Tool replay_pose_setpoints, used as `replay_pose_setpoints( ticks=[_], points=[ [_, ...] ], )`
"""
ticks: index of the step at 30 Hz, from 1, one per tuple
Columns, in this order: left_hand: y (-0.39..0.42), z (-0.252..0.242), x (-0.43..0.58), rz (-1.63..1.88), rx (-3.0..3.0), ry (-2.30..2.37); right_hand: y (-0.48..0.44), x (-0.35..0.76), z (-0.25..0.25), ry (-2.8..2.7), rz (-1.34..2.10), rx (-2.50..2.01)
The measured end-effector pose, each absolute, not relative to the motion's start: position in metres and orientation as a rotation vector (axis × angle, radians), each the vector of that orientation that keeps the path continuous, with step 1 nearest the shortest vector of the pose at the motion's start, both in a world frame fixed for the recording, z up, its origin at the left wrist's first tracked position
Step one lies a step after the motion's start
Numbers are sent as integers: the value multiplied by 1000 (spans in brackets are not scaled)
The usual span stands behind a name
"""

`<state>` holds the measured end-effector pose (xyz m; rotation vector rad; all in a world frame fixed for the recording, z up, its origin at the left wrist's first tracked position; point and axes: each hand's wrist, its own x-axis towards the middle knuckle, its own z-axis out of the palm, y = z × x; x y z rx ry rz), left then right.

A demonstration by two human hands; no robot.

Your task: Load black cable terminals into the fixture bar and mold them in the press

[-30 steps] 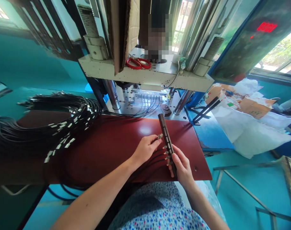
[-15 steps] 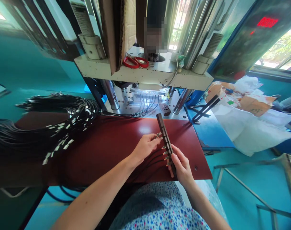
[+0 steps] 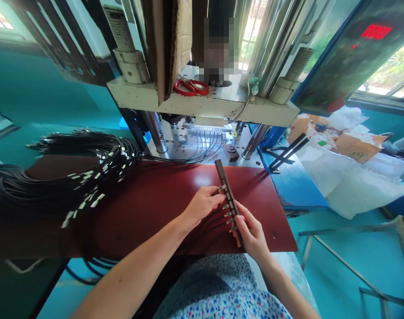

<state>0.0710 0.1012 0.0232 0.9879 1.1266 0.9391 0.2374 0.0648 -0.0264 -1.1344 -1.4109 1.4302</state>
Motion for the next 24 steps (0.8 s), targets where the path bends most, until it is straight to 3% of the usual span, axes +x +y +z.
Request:
replay_pose_setpoints(
  ticks=[7, 24],
  points=[
    [100, 11, 64, 1044, 1278, 1251, 65, 236, -25, -1399, 1440, -1155],
    [102, 11, 59, 1127, 906, 1156, 64, 240, -30, -1266, 1502, -1119]
  ],
)
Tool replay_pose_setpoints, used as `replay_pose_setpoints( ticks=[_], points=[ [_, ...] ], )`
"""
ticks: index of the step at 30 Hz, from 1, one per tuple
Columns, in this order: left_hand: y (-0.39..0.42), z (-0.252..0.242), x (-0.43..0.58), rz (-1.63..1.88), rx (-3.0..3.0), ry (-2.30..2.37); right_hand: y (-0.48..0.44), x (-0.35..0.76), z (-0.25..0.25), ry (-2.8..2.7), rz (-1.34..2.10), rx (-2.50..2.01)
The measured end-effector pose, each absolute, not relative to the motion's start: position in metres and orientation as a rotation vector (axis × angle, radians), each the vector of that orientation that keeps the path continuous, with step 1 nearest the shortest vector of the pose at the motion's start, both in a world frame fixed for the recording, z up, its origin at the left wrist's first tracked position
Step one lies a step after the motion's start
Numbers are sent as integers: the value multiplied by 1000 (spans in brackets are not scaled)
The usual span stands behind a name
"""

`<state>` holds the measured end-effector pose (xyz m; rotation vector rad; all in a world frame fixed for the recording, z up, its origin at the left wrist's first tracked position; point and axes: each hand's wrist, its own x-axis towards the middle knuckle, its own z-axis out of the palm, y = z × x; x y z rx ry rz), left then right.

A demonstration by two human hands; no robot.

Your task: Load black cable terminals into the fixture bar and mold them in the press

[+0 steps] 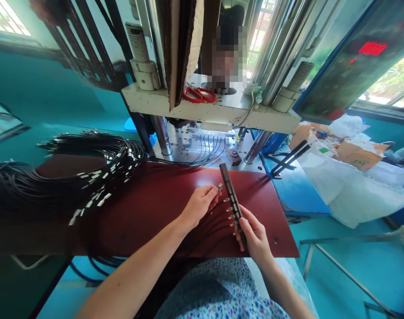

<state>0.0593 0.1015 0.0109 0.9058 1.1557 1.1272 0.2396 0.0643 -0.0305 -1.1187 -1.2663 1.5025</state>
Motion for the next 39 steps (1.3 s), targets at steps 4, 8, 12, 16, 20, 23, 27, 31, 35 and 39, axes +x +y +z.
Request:
replay_pose_setpoints(
  ticks=[4, 8, 12, 16, 20, 23, 27, 31, 35, 39],
  points=[
    [105, 10, 61, 1117, 922, 1157, 64, 240, -30, -1259, 1533, -1104],
    [107, 8, 61, 1137, 1175, 1324, 65, 241, -29, -1270, 1537, -1125],
    [109, 10, 60, 1103, 1384, 1508, 64, 241, -27, -1308, 1529, -1127],
    [110, 12, 61, 1058, 1405, 1545, 64, 241, -27, -1345, 1503, -1119],
    [111, 11, 61, 1064, 1366, 1510, 66, 241, -29, -1365, 1525, -1110],
    [112, 11, 60, 1066, 1398, 1523, 67, 240, -29, -1414, 1495, -1141],
    [111, 16, 58, 1038, 1536, 1573, 68, 238, -26, -1482, 1458, -1179],
    [111, 21, 51, 995, 1744, 1557, 67, 240, -24, -1414, 1508, -1146],
    [115, 21, 44, 952, 1586, 1361, 67, 242, -24, -1355, 1553, -1136],
    [117, 17, 43, 892, 1248, 1148, 68, 243, -24, -1349, 1559, -1130]
  ],
)
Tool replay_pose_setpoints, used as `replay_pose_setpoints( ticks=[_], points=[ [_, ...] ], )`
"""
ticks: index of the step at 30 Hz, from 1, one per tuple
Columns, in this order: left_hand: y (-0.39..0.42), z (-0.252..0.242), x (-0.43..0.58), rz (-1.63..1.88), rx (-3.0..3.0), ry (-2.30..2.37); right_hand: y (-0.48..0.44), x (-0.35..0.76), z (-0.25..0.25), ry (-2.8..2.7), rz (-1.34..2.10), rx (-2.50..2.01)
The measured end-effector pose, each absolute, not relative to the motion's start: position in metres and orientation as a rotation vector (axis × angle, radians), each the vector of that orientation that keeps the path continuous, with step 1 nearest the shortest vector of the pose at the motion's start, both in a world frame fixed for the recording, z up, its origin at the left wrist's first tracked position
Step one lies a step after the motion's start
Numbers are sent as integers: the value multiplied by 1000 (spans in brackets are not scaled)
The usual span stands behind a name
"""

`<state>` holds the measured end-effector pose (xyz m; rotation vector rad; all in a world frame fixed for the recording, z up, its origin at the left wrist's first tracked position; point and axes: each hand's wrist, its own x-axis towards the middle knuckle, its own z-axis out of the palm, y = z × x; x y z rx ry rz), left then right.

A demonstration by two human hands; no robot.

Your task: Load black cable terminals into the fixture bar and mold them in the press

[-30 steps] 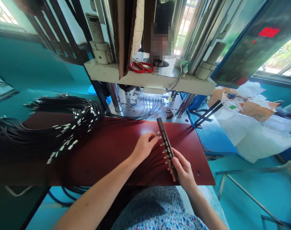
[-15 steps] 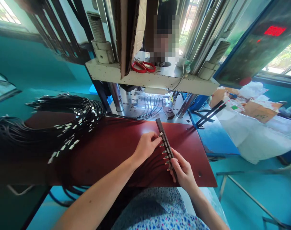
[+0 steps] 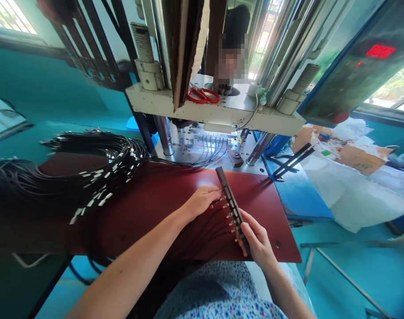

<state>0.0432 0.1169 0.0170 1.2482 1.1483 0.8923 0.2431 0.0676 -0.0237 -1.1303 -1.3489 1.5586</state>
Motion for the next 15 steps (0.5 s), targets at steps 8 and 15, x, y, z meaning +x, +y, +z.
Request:
replay_pose_setpoints(
  ticks=[8, 15],
  points=[
    [116, 14, 41, 910, 1079, 1029, 68, 244, -23, -1337, 1578, -1119],
    [121, 10, 42, 914, 1050, 992, 68, 245, -26, -1368, 1570, -1144]
  ],
)
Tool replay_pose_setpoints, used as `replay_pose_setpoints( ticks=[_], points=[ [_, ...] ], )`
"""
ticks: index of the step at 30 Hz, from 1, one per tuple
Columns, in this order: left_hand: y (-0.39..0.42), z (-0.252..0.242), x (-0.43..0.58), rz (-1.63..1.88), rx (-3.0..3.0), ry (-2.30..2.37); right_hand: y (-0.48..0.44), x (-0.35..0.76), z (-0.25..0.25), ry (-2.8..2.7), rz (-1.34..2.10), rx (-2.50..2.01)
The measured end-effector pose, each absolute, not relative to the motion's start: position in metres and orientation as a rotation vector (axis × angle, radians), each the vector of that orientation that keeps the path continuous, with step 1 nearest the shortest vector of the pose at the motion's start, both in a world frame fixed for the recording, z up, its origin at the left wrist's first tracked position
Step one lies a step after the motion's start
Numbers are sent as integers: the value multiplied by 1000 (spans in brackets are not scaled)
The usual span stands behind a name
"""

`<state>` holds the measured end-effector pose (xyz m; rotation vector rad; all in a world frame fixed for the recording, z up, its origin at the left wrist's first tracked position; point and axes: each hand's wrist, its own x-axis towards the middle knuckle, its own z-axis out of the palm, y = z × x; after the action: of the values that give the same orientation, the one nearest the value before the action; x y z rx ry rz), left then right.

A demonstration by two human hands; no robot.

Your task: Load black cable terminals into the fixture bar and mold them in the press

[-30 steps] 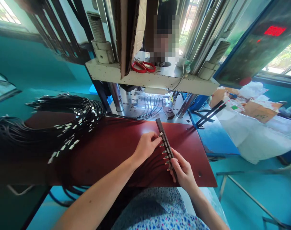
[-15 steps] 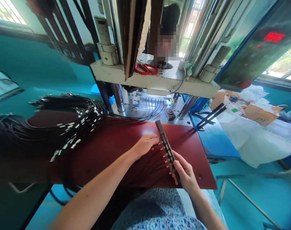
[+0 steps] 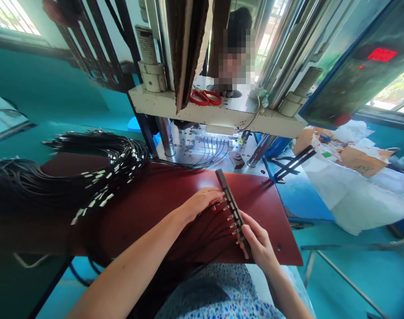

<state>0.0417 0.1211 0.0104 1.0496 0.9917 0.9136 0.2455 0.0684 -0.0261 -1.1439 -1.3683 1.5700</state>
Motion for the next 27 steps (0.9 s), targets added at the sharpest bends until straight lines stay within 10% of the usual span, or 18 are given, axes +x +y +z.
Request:
replay_pose_setpoints(
  ticks=[20, 27],
  points=[
    [163, 28, 10, 779, 2177, 1965, 79, 242, -21, -1599, 1510, -1399],
    [180, -18, 4, 682, 2219, 2416, 80, 235, -27, -2610, 392, -1605]
  ],
)
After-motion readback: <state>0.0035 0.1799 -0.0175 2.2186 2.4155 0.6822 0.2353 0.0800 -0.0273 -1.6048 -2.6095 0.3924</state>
